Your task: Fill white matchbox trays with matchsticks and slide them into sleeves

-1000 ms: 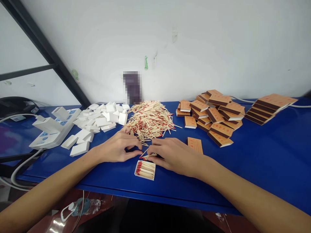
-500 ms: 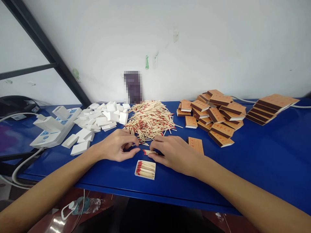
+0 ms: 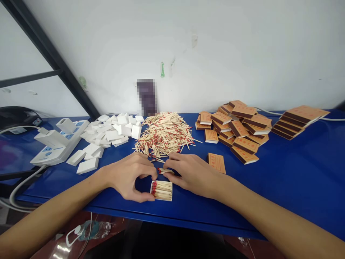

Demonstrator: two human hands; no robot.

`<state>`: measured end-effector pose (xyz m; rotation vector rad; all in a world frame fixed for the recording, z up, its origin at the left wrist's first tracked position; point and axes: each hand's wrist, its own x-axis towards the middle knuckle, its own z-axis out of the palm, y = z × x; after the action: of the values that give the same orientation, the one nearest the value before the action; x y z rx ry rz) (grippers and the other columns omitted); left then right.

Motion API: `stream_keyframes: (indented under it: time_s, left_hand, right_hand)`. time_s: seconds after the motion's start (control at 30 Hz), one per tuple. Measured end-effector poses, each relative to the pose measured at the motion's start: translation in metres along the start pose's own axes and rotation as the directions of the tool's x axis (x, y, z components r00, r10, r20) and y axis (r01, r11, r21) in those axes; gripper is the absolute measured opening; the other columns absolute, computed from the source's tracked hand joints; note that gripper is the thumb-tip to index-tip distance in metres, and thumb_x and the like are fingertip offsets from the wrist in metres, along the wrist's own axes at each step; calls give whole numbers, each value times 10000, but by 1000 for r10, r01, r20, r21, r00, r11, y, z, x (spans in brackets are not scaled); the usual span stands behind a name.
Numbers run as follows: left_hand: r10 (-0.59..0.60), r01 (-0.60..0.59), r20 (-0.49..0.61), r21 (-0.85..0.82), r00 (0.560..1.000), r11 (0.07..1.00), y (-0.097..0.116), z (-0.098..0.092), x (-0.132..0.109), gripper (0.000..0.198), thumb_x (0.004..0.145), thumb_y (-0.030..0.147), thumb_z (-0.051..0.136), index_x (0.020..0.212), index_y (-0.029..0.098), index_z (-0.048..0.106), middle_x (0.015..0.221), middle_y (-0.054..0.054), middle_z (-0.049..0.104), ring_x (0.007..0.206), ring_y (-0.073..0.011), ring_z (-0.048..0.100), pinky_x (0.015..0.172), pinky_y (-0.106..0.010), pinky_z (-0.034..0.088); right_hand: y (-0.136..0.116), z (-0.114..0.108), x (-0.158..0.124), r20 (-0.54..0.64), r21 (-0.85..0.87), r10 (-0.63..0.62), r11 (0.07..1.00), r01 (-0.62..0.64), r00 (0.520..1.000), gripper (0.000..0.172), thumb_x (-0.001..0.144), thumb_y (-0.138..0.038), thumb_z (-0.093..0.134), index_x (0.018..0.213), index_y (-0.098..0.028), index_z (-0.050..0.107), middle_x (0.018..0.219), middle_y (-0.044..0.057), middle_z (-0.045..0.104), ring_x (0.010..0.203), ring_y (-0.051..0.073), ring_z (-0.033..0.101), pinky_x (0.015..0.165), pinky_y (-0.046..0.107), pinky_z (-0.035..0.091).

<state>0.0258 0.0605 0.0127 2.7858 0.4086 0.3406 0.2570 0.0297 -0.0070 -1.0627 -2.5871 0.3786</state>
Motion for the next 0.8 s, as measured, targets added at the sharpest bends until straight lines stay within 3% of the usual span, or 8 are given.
stream_keyframes:
  time_s: [0.17,0.27,0.43,0.6,0.7,0.8]
  left_hand:
    - [-21,24,-80,30,997,999,-14,-6,-3,289,923,428,542,858,171,658,608,19,595,547,-123,539,567,-261,392]
    - [-68,83,-164,85,984,993,-31,-13,-7,266,1019,294,420,965,170,649,819,-28,688,728,-140,620,687,-266,448]
    - [-4,13,-185,49,983,999,-49,-18,-14,213,1026,197,407,1105,174,604,979,-63,673,891,-145,622,791,-270,494]
    - [127,-67,-181,304,975,950,-48,-15,-14,291,1004,122,331,1100,153,604,904,-82,639,805,-174,596,693,-299,496]
    - [116,-22,-202,419,972,908,-47,-12,-12,291,997,118,339,1101,158,607,895,-70,648,768,-171,593,671,-297,488]
    - [52,41,-244,361,968,932,-46,-10,-11,236,1002,151,390,1089,166,609,899,-51,664,769,-151,605,674,-273,483]
  right_hand:
    - [-2,1,0,3,62,4,998,-4,1000,237,994,-340,490,989,-203,683,911,41,629,785,163,618,683,286,463]
    - [-4,1,0,-12,106,4,994,-2,1000,258,999,-365,482,985,-207,686,898,39,644,791,162,614,711,291,471]
    - [0,5,5,-110,80,36,996,-27,993,272,1010,-240,415,1127,-186,654,970,67,663,868,181,621,778,321,484]
    - [5,11,9,-84,6,44,999,-43,996,296,1000,-211,414,1149,-208,670,946,66,626,841,191,613,741,320,475]
    - [7,11,7,-83,2,40,999,-40,996,262,987,-206,453,1086,-212,696,905,53,610,802,177,603,714,298,460]
    - [9,11,6,-104,15,30,999,-29,994,225,977,-214,492,1006,-206,715,861,40,602,750,155,591,675,270,441]
